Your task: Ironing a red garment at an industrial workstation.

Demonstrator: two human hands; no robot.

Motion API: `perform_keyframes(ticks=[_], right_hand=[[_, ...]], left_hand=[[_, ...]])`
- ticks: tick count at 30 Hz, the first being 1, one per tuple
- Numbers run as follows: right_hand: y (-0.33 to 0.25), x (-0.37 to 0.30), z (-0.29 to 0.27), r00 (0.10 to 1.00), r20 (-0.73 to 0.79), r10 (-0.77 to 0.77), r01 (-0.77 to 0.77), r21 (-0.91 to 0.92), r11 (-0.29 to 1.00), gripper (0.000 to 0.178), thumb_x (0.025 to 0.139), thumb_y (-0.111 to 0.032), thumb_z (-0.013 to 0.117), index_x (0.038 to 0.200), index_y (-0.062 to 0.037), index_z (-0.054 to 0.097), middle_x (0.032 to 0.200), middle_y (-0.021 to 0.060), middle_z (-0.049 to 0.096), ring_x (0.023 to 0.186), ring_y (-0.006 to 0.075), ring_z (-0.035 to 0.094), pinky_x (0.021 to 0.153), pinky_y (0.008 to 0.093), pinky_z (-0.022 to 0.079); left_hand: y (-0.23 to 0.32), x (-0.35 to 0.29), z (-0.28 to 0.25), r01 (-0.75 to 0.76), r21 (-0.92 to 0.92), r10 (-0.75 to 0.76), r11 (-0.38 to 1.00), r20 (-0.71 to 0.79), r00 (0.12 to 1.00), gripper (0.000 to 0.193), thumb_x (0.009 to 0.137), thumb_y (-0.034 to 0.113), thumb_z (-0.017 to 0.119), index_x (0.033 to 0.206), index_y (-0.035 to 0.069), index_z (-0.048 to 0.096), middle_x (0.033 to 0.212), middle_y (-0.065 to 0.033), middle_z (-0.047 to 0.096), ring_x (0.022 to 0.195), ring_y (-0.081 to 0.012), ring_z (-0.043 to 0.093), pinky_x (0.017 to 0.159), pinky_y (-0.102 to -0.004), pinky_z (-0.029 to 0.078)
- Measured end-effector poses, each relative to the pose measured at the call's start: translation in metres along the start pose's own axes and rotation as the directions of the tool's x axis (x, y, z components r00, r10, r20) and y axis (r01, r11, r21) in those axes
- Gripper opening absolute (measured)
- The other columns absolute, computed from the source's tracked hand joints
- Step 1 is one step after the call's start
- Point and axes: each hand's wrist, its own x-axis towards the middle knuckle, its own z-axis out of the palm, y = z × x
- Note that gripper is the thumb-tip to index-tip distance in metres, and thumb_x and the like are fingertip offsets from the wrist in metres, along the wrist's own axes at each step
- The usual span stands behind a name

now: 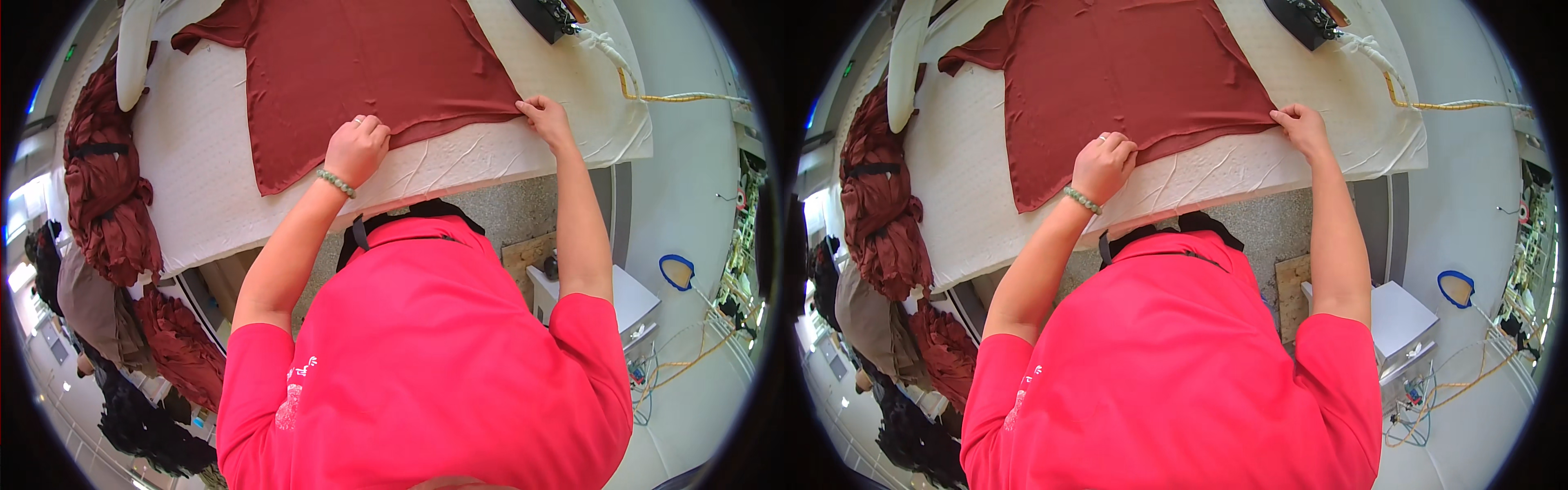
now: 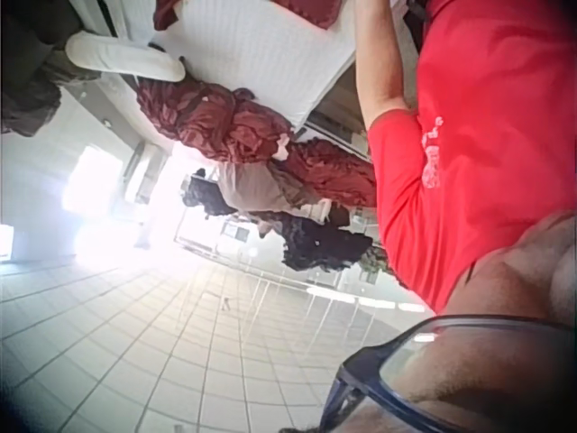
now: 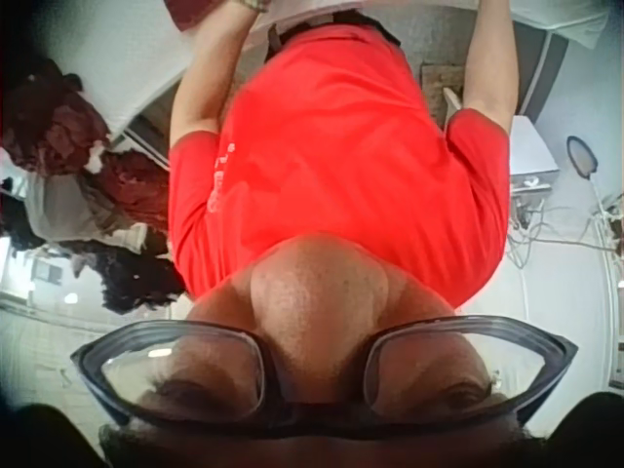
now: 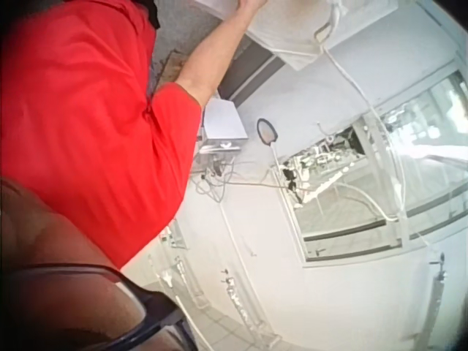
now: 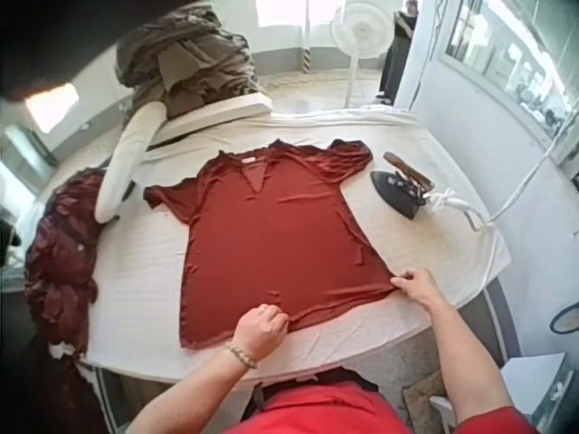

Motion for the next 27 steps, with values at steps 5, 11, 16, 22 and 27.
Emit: perform_keyframes(ticks=[5,11,16,22,27], right_hand=[[0.003,-0.003,-0.007,0.996,0.046,-0.072,0.070,0.057,0.996,0.026,0.090,-0.027,0.078,0.087,-0.0026,0.073,0.072,0.0009,0.066,0.062,0.0074,0.055,0.057,0.0270,0.045],[0.003,-0.002,-0.007,0.992,0.079,-0.100,0.109,-0.114,0.988,0.025,0.091,-0.027,0.078,0.088,-0.0031,0.072,0.071,-0.0012,0.064,0.061,0.0077,0.054,0.056,0.0259,0.044],[-0.004,-0.007,-0.021,0.984,0.166,-0.065,0.073,-0.041,0.996,0.026,0.091,-0.028,0.078,0.086,-0.0030,0.070,0.071,-0.0007,0.064,0.060,0.0082,0.055,0.056,0.0275,0.045],[0.003,-0.012,-0.032,0.969,0.216,-0.116,0.097,0.098,0.991,0.028,0.093,-0.029,0.076,0.084,-0.0043,0.068,0.067,-0.0050,0.058,0.058,0.0052,0.049,0.054,0.0239,0.040],[0.016,-0.015,-0.023,0.950,0.100,-0.294,0.305,-0.127,0.944,0.029,0.093,-0.029,0.076,0.084,-0.0030,0.067,0.068,-0.0009,0.062,0.061,0.0082,0.053,0.057,0.0273,0.043]], left_hand=[[0.015,-0.008,-0.006,-0.025,0.033,0.026,0.999,-0.036,0.999,0.006,0.082,0.013,0.069,0.083,0.010,0.065,0.087,-0.0045,0.064,0.080,-0.0228,0.063,0.070,-0.0356,0.053],[0.030,-0.009,-0.004,-0.002,0.140,0.006,0.990,-0.026,1.000,0.008,0.079,0.012,0.069,0.083,0.010,0.064,0.089,-0.0057,0.065,0.081,-0.0228,0.064,0.070,-0.0351,0.053],[0.034,-0.006,-0.004,0.004,0.277,-0.018,0.961,0.051,0.999,0.009,0.074,0.010,0.068,0.080,0.010,0.062,0.087,-0.0053,0.064,0.079,-0.0221,0.064,0.068,-0.0341,0.053],[0.034,-0.016,-0.006,0.014,0.255,-0.028,0.967,0.051,0.998,0.010,0.074,0.008,0.069,0.080,0.011,0.062,0.085,-0.0030,0.064,0.075,-0.0210,0.063,0.066,-0.0343,0.052],[0.038,-0.020,-0.003,0.019,0.227,-0.021,0.974,0.007,1.000,0.010,0.074,0.007,0.069,0.080,0.011,0.061,0.084,-0.0034,0.064,0.075,-0.0214,0.063,0.069,-0.0347,0.052]])
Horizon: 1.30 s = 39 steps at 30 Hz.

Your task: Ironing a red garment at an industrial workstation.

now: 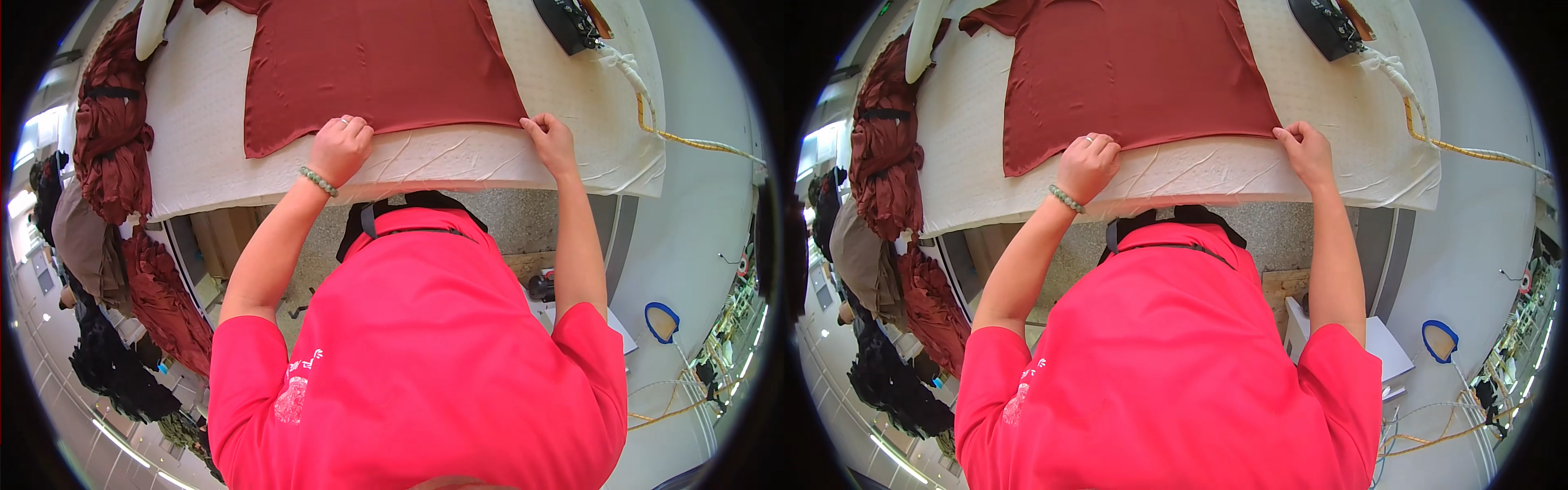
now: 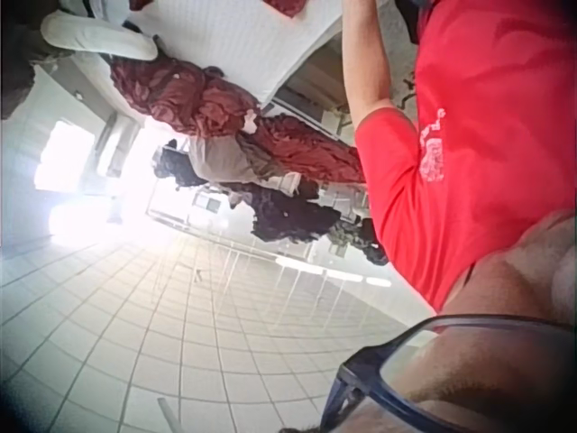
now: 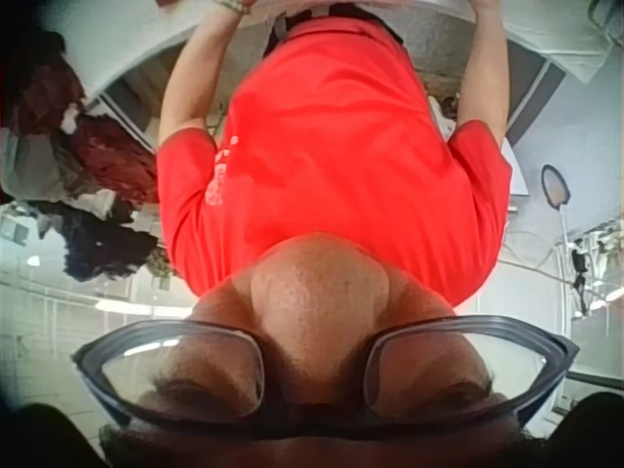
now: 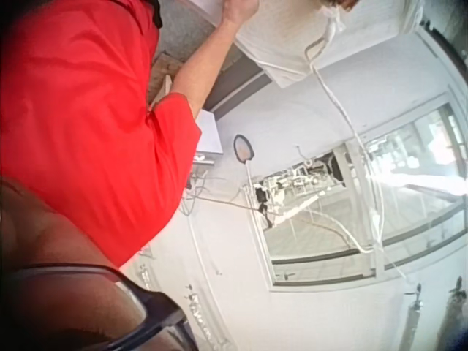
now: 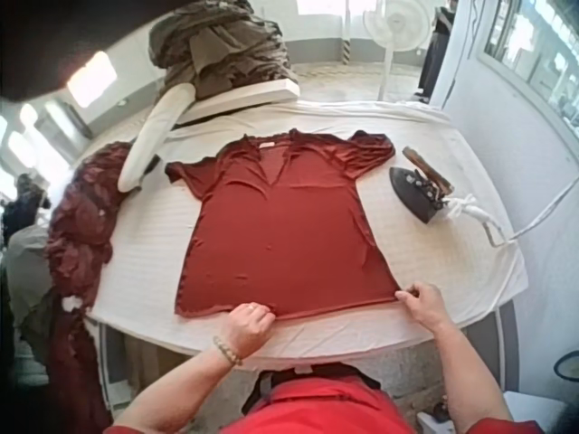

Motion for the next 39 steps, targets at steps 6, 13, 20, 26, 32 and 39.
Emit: perform_keyframes(ticks=[6,13,20,26,32,39], right_hand=[[0.005,-0.005,0.009,0.984,-0.128,-0.127,0.100,-0.201,0.974,0.032,0.091,-0.034,0.074,0.087,-0.0032,0.069,0.075,0.0120,0.071,0.069,0.0286,0.067,0.064,0.0390,0.050],[-0.062,-0.010,0.013,0.977,-0.123,-0.171,0.080,-0.535,0.841,0.031,0.091,-0.035,0.075,0.090,-0.0044,0.069,0.083,0.0119,0.072,0.073,0.0299,0.068,0.067,0.0405,0.052],[-0.169,-0.006,0.145,0.879,0.456,-0.136,0.280,-0.265,0.923,0.045,0.086,-0.052,0.075,0.090,-0.0073,0.069,0.086,0.0137,0.072,0.085,0.0318,0.070,0.073,0.0439,0.054],[-0.185,-0.008,0.165,0.900,0.434,-0.037,0.261,-0.468,0.845,0.052,0.082,-0.059,0.075,0.085,-0.0077,0.066,0.086,0.0130,0.072,0.086,0.0319,0.070,0.075,0.0449,0.053],[-0.197,-0.010,0.167,0.907,0.420,0.033,0.215,-0.529,0.821,0.054,0.079,-0.060,0.077,0.085,-0.0071,0.065,0.086,0.0128,0.073,0.090,0.0320,0.071,0.078,0.0443,0.053],[-0.193,-0.009,0.169,0.903,0.429,0.022,0.243,-0.552,0.798,0.052,0.079,-0.057,0.077,0.086,-0.0067,0.065,0.087,0.0126,0.073,0.091,0.0325,0.070,0.079,0.0448,0.053]], left_hand=[[0.000,-0.002,-0.001,-0.013,-0.016,0.013,1.000,0.012,1.000,0.009,0.076,0.008,0.069,0.081,0.011,0.061,0.084,-0.0038,0.064,0.077,-0.0217,0.064,0.076,-0.0362,0.053],[0.007,-0.006,-0.002,0.035,0.002,-0.035,0.999,0.064,0.997,0.009,0.077,0.011,0.070,0.081,0.010,0.062,0.086,-0.0047,0.064,0.082,-0.0213,0.065,0.079,-0.0365,0.053],[-0.016,-0.029,-0.036,0.312,-0.154,-0.325,0.938,-0.067,0.944,0.018,0.084,0.017,0.073,0.100,0.008,0.071,0.099,-0.0085,0.069,0.094,-0.0280,0.067,0.083,-0.0406,0.054],[-0.111,-0.103,-0.064,0.975,0.051,-0.976,0.217,0.022,0.216,0.028,0.090,0.025,0.076,0.109,0.007,0.069,0.091,-0.0084,0.070,0.088,-0.0289,0.068,0.078,-0.0407,0.054],[-0.140,-0.140,-0.081,0.935,-0.352,-0.854,0.050,0.469,0.223,0.033,0.093,0.028,0.076,0.103,-0.001,0.065,0.072,-0.0032,0.064,0.063,-0.0143,0.062,0.060,-0.0326,0.051],[-0.141,-0.165,-0.082,0.927,-0.346,-0.781,-0.144,0.615,0.108,0.028,0.090,0.028,0.078,0.086,0.003,0.065,0.070,-0.0095,0.067,0.065,-0.0291,0.065,0.064,-0.0442,0.053]])
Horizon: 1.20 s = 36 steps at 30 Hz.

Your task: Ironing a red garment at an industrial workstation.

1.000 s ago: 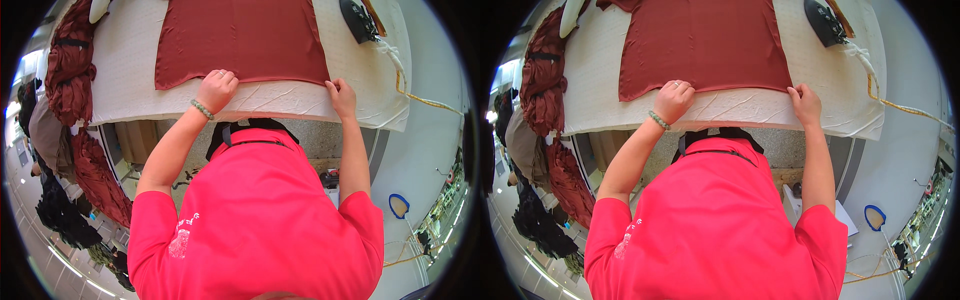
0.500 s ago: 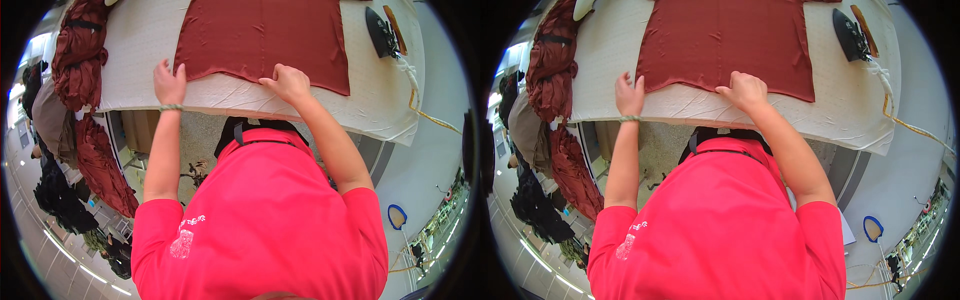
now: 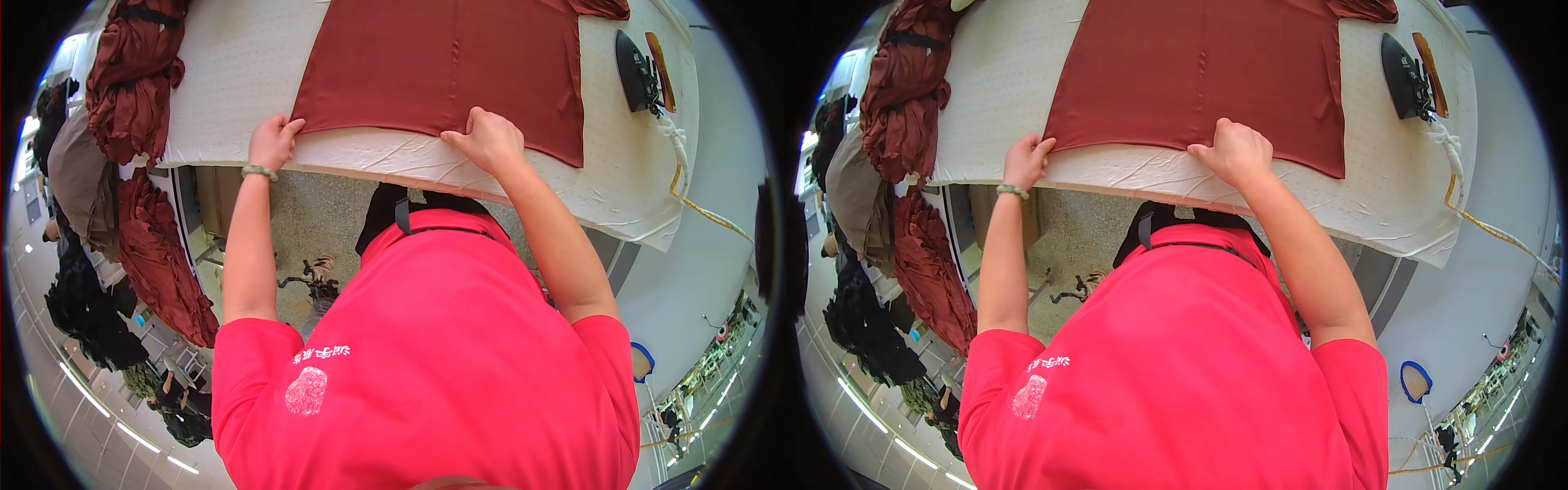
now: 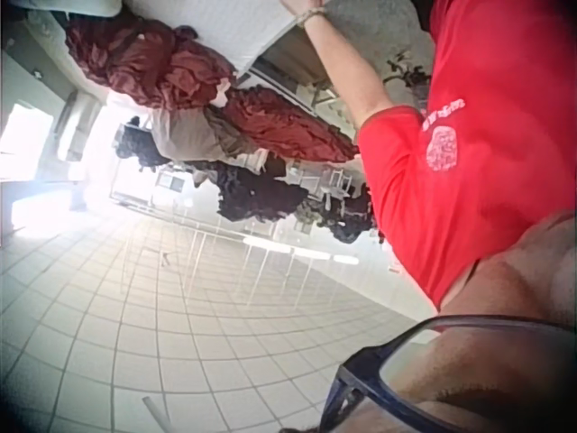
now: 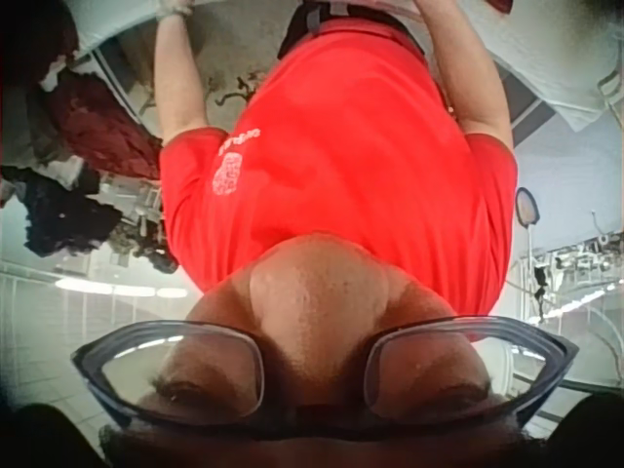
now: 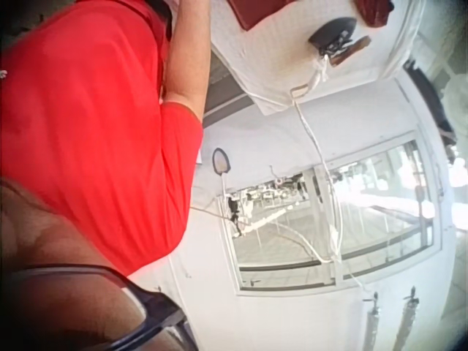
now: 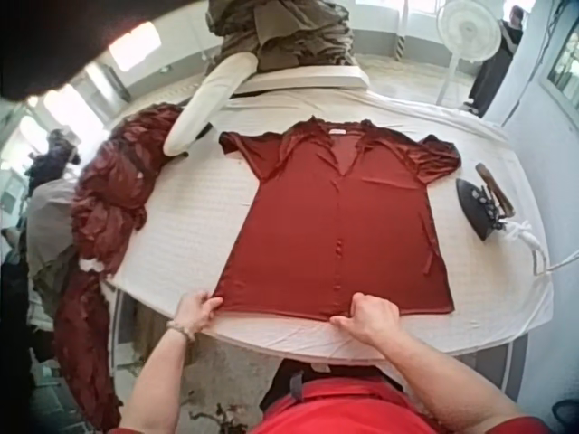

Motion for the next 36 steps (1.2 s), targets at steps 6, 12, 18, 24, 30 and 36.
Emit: perform_keyframes(ticks=[6,12,18,24,30,36], right_hand=[[0.002,0.001,0.000,1.000,-0.024,-0.016,0.016,0.018,1.000,0.051,0.079,-0.056,0.077,0.086,-0.0067,0.065,0.088,0.0126,0.073,0.092,0.0326,0.070,0.079,0.0452,0.053],[0.008,-0.001,-0.001,0.999,-0.016,-0.052,0.053,0.064,0.997,0.049,0.078,-0.054,0.078,0.087,-0.0072,0.064,0.090,0.0121,0.073,0.092,0.0333,0.070,0.079,0.0460,0.053],[0.019,-0.010,0.003,0.996,-0.043,-0.076,0.082,0.188,0.979,0.046,0.077,-0.049,0.080,0.088,-0.0078,0.063,0.090,0.0115,0.071,0.090,0.0340,0.069,0.076,0.0460,0.053],[0.020,-0.021,0.024,0.934,-0.351,-0.058,0.171,0.299,0.939,0.032,0.084,-0.034,0.079,0.087,-0.0073,0.062,0.082,0.0110,0.065,0.084,0.0325,0.066,0.071,0.0420,0.053],[-0.009,-0.050,0.059,0.878,-0.301,0.372,-0.005,0.772,0.636,0.022,0.097,-0.024,0.070,0.105,-0.0036,0.067,0.080,0.0057,0.069,0.066,0.0164,0.066,0.058,0.0321,0.051],[-0.049,-0.049,0.072,0.750,0.241,0.616,-0.029,0.942,-0.334,0.032,0.100,-0.025,0.068,0.120,0.0008,0.064,0.079,0.0062,0.070,0.062,0.0091,0.063,0.055,0.0212,0.049]], left_hand=[[0.024,-0.011,0.029,-0.177,0.792,0.532,0.585,-0.209,0.821,0.016,0.088,0.016,0.075,0.094,0.007,0.065,0.102,-0.0111,0.070,0.090,-0.0344,0.066,0.078,-0.0449,0.054],[0.087,-0.022,0.115,-0.779,0.594,0.934,0.203,0.121,0.336,0.042,0.081,0.010,0.071,0.122,0.010,0.067,0.129,-0.0124,0.064,0.122,-0.0335,0.060,0.100,-0.0446,0.050],[0.081,-0.024,0.118,-0.404,0.880,0.857,0.248,-0.005,0.516,0.044,0.080,0.008,0.065,0.124,0.011,0.067,0.129,-0.0134,0.064,0.123,-0.0355,0.059,0.101,-0.0449,0.051],[0.137,0.021,0.092,-0.665,0.718,0.820,0.206,0.244,0.518,0.040,0.083,0.010,0.066,0.124,0.012,0.067,0.130,-0.0137,0.064,0.114,-0.0329,0.064,0.095,-0.0428,0.054],[0.282,0.166,0.140,-0.720,0.103,0.658,0.687,0.334,0.675,0.033,0.090,0.016,0.068,0.122,0.007,0.067,0.106,-0.0140,0.071,0.093,-0.0284,0.069,0.079,-0.0395,0.056],[0.388,0.261,0.176,-0.207,-0.104,0.221,0.973,0.686,0.694,0.021,0.099,0.024,0.067,0.108,0.005,0.068,0.070,-0.0006,0.062,0.052,-0.0084,0.051,0.049,-0.0229,0.039]])
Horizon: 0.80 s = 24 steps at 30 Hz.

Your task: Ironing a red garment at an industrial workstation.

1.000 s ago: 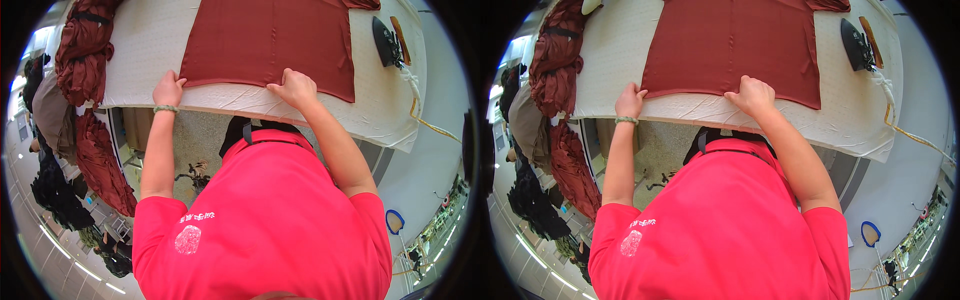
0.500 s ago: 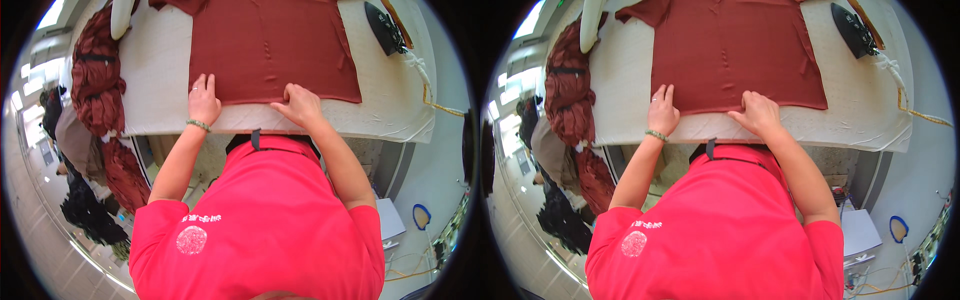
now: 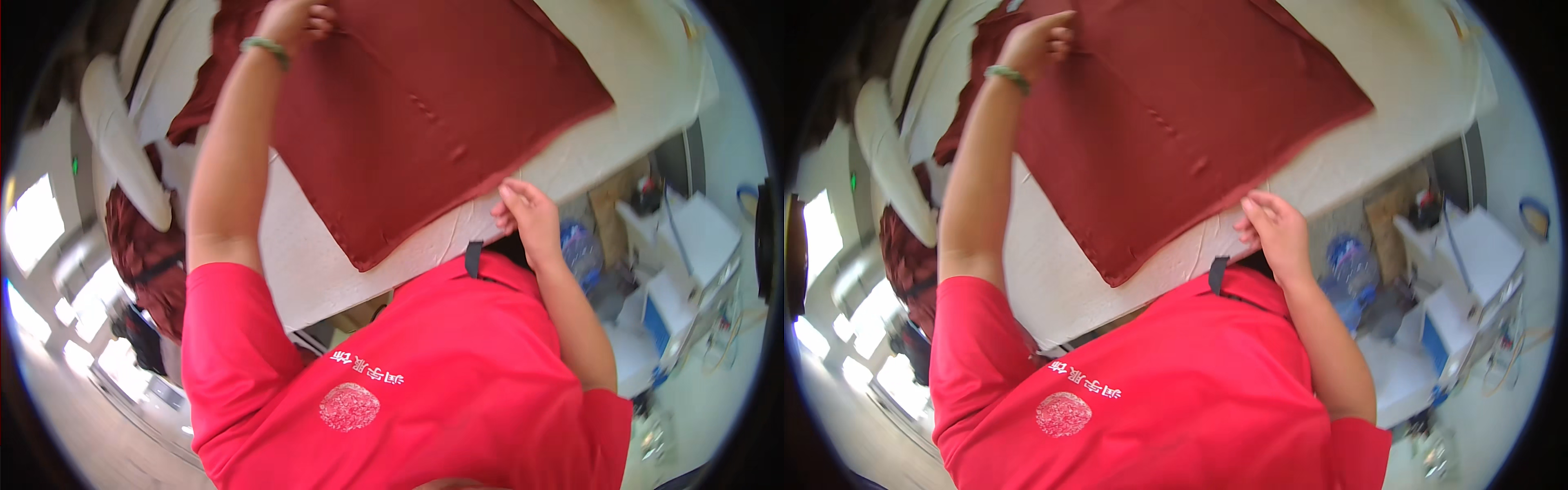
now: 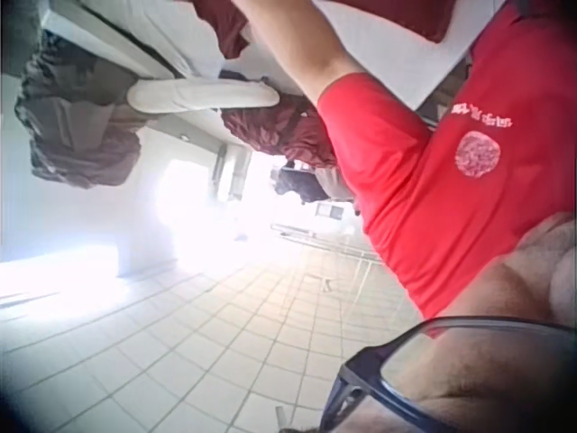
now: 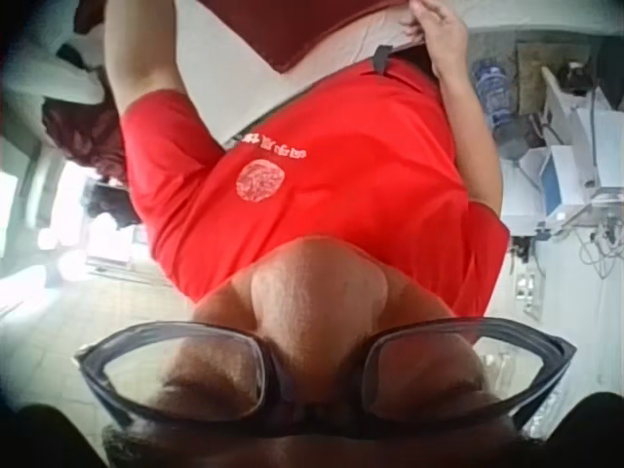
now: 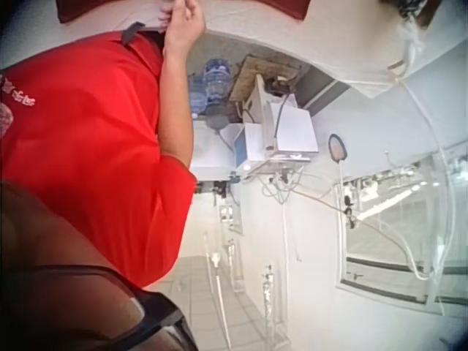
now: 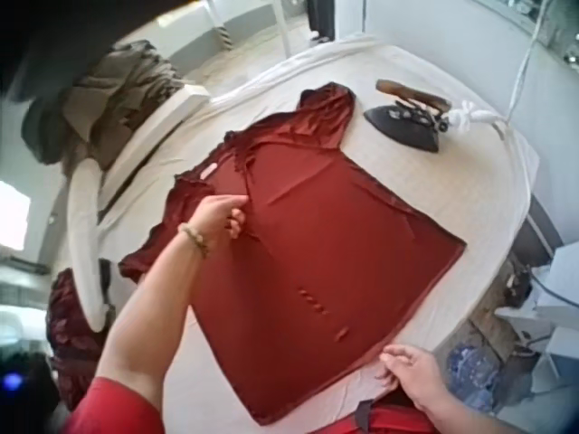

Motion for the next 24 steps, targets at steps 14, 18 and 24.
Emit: perform_keyframes(ticks=[14,18,24], right_hand=[[0.021,-0.008,0.048,0.988,-0.141,0.062,-0.034,0.191,0.981,0.031,0.095,-0.024,0.074,0.114,-0.0013,0.067,0.071,0.0061,0.070,0.054,0.0083,0.061,0.049,0.0215,0.045],[0.021,-0.006,0.057,0.977,-0.197,0.085,-0.048,0.184,0.982,0.027,0.095,-0.025,0.076,0.106,-0.0019,0.069,0.070,0.0058,0.069,0.053,0.0082,0.060,0.048,0.0221,0.045],[0.024,-0.002,0.056,0.967,-0.245,0.068,-0.020,0.196,0.980,0.023,0.095,-0.025,0.075,0.094,-0.0023,0.070,0.068,0.0057,0.069,0.050,0.0087,0.059,0.047,0.0224,0.045]], left_hand=[[0.021,0.007,-0.013,-0.182,0.723,-0.096,0.666,0.325,0.941,0.024,0.098,0.031,0.071,0.085,0.013,0.062,0.065,0.0072,0.055,0.047,0.0001,0.039,0.042,-0.0187,0.027],[0.021,0.012,-0.017,-0.235,0.796,-0.048,0.557,0.313,0.949,0.025,0.098,0.032,0.071,0.086,0.012,0.063,0.067,0.0062,0.057,0.047,-0.0003,0.041,0.043,-0.0192,0.028],[0.016,0.012,-0.021,-0.293,0.881,0.032,0.371,0.303,0.952,0.029,0.098,0.035,0.070,0.087,0.009,0.063,0.069,0.0019,0.061,0.048,-0.0063,0.047,0.046,-0.0242,0.038]])
